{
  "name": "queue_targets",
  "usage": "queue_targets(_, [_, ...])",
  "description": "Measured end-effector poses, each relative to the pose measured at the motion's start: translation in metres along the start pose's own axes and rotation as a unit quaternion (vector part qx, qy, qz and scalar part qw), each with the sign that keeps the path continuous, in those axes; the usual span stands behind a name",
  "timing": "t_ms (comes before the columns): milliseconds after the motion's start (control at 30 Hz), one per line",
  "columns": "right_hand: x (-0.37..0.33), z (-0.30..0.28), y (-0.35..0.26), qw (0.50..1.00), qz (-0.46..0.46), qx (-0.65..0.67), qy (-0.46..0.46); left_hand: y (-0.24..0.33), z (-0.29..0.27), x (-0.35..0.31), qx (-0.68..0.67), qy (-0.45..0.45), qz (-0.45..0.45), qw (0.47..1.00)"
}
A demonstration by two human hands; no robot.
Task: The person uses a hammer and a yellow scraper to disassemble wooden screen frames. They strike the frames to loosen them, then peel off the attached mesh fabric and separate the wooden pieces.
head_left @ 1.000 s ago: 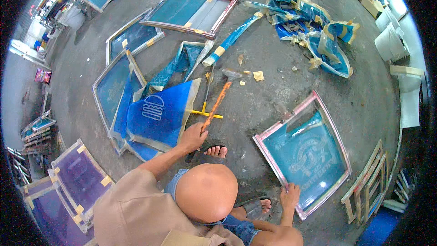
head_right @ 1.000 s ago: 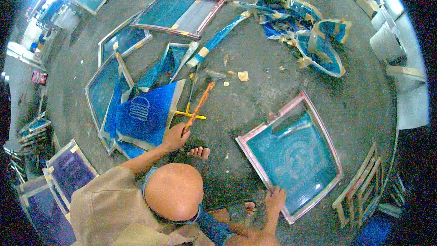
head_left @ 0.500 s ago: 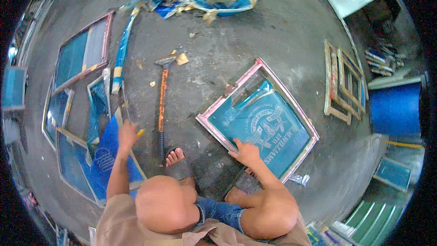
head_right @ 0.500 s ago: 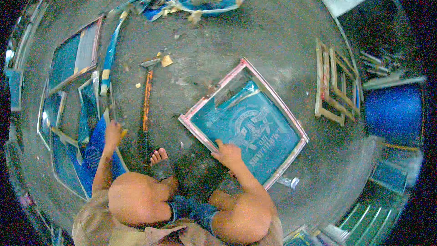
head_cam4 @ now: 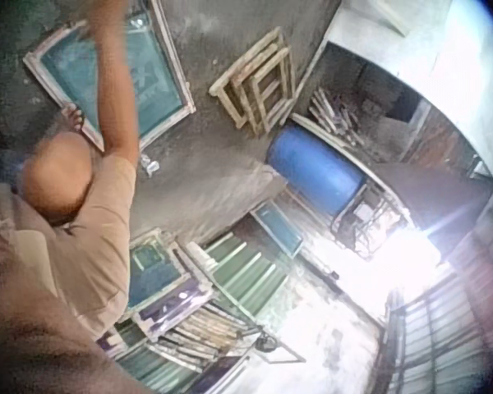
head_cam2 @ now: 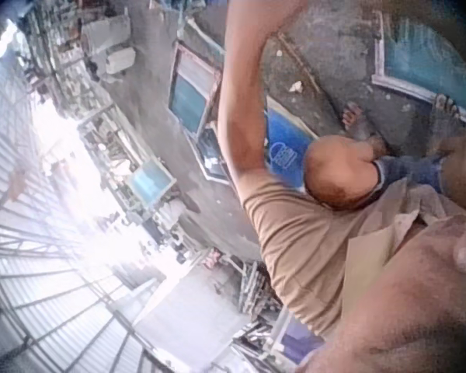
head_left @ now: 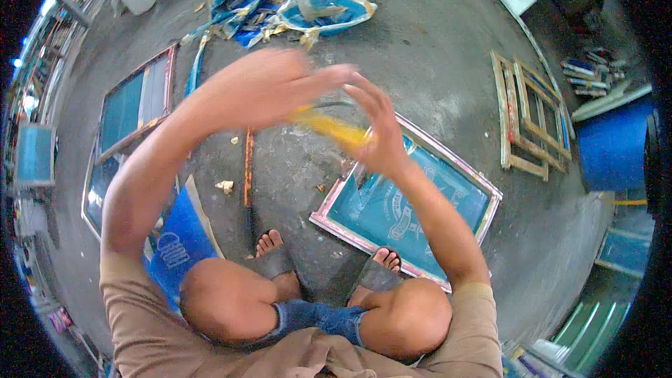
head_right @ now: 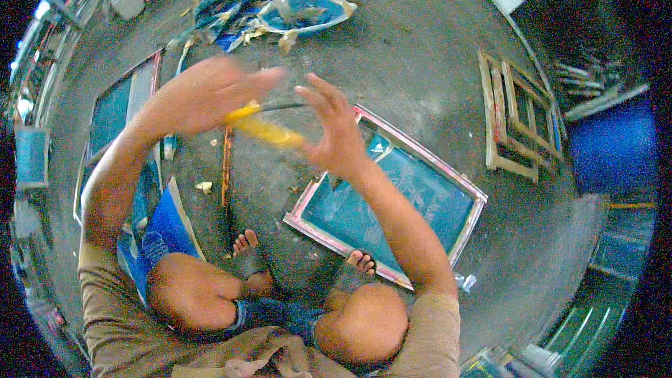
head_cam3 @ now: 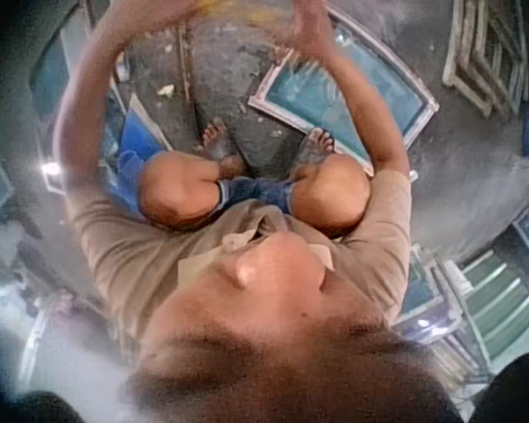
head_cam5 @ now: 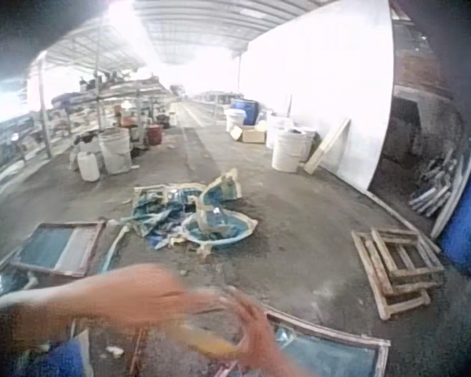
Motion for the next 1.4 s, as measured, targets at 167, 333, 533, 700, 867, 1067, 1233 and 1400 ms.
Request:
queue_targets(167, [0.005,0.032,0.154,0.957,0.205,0.206,-0.020,-0.015,0.065,0.132,-0.069,-0.061,-0.129,0.987])
queue_targets(333, [-0.030,0.067,0.149,0.782,0.314,0.528,0.108,-0.017,0.111,0.092,-0.021,-0.037,-0.140,0.989])
queue_targets(533, [-0.048,0.080,0.164,0.869,0.262,0.409,0.097,-0.015,0.118,0.073,0.044,-0.003,-0.085,0.995])
queue_targets(700, [-0.065,0.092,0.159,0.902,0.319,0.287,0.047,-0.015,0.124,0.064,-0.031,0.031,0.033,0.999])
queue_targets(867, [-0.046,0.101,0.061,0.956,0.184,0.225,-0.040,-0.027,0.097,0.036,0.034,0.172,0.137,0.975])
queue_targets(1067, [-0.048,0.083,0.130,0.940,0.193,0.280,0.007,-0.036,0.125,0.070,0.063,0.067,-0.123,0.988])
queue_targets(1233, [-0.040,0.017,0.037,0.941,0.102,0.310,0.090,-0.024,0.125,0.069,0.004,0.064,0.107,0.992])
queue_targets(1400, [-0.048,0.011,0.061,0.879,0.130,0.419,0.188,-0.023,0.122,0.073,-0.035,0.089,0.141,0.985])
Point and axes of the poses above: each hand's wrist, its own x-axis towards the middle knuckle, its own z-axis out of the palm, y = z × x, the point moved 10 cm from there along x, towards the middle knuckle, and after that the axes turned 9 degrees about z, right-handed, at the moved point
